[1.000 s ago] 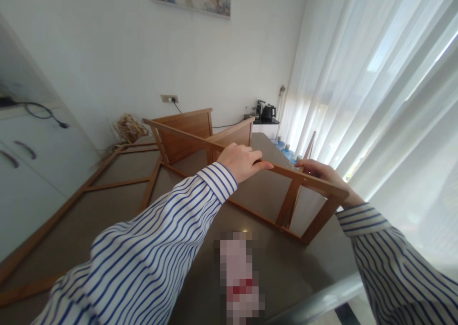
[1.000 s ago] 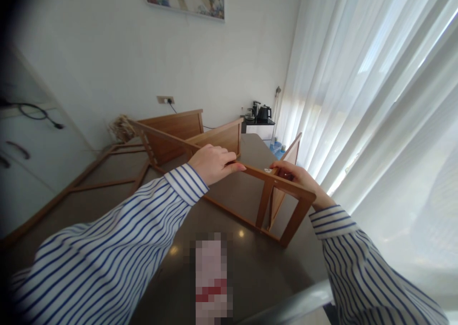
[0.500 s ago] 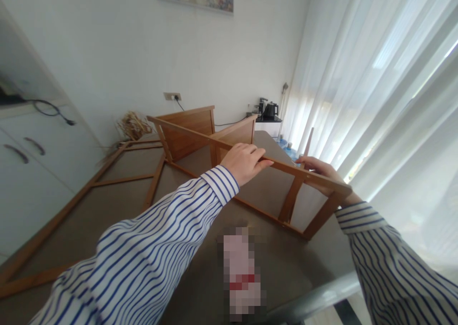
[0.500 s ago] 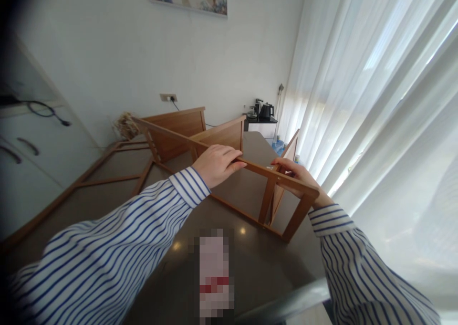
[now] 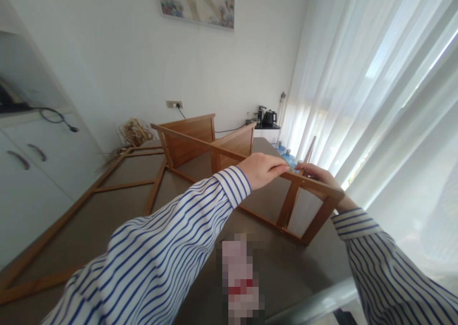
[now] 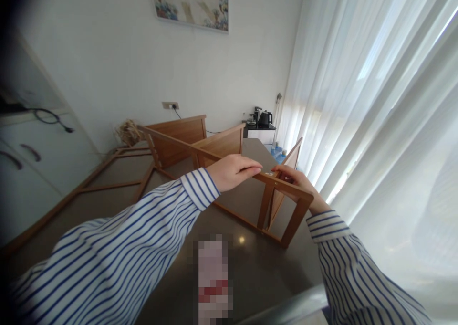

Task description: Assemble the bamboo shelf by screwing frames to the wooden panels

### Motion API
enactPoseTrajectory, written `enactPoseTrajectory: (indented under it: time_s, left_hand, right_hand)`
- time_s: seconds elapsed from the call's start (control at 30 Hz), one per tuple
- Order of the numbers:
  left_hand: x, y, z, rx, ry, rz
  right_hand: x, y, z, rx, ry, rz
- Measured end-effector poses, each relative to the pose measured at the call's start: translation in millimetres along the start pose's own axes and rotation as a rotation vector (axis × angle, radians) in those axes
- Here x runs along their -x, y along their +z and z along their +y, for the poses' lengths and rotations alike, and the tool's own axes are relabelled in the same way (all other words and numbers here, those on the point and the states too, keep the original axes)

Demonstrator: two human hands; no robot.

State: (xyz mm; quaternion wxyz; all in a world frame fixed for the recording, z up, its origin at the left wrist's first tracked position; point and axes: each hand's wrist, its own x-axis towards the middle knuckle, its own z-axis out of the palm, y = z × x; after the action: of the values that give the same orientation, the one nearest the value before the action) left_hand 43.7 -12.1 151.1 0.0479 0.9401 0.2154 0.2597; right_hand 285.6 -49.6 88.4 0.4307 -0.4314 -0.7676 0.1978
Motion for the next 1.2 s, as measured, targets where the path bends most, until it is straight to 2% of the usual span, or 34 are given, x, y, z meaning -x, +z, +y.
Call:
enactPoseTrajectory:
  time_s: [0.13, 0.23, 0.4, 0.47, 0.53, 0.6, 0.7, 0.77, 0.83, 0.93, 1.0, 1.2]
  left_hand:
    - [-13.8, 12.9, 13.9, 0.024, 0.103, -0.077]
    - [-15.6, 20.4, 18.9, 0.000, 0.152, -0.063]
    - [-3.4, 21.2, 22.1, 0.043, 0.190, 0.133]
    - [10.9, 15.2, 24.1, 0.087, 0.202, 0.238]
    - [31.7, 6.2, 25.1, 0.131, 0.178, 0.269]
    - [57.3, -3.2, 23.3, 0.161, 0.102, 0.189]
    - [99.7, -10.4, 14.1, 0.163, 0.033, -0.162]
    - [128.2, -7.1, 5.1, 0.125, -0.023, -0.357]
    - [154.7, 2.2, -3.8, 0.037, -0.114, -0.475]
    - [185.9, 20.4, -13.1, -0.138, -0.266, -0.570]
    - [198.6, 31.2, -15.6, -0.209, -0.317, -0.594]
    - [206.6, 51.7, -15.2, -0.266, -0.296, -0.532]
  right_hand:
    - [3.7, -3.7, 1.4, -0.056, 0.009, 0.006]
    - [4.3, -5.4, -1.6, -0.086, 0.045, 0.000]
    - [4.8, -6.5, -3.2, -0.114, 0.036, 0.003]
    - [6.4, -7.8, -1.9, -0.136, 0.038, -0.023]
    - [8.7, -10.2, -0.3, -0.151, 0.048, -0.046]
    - [11.2, -13.5, 1.4, -0.154, 0.048, -0.058]
    - [13.8, -17.8, 3.8, -0.165, 0.067, -0.081]
    - [14.3, -18.7, 4.3, -0.190, 0.100, -0.087]
    - [14.0, -17.7, 3.6, -0.225, 0.122, -0.075]
    - [13.5, -15.0, 1.9, -0.268, 0.131, -0.048]
    - [13.5, -14.5, 2.4, -0.289, 0.121, -0.052]
    - [14.9, -19.0, 7.3, -0.260, 0.112, -0.081]
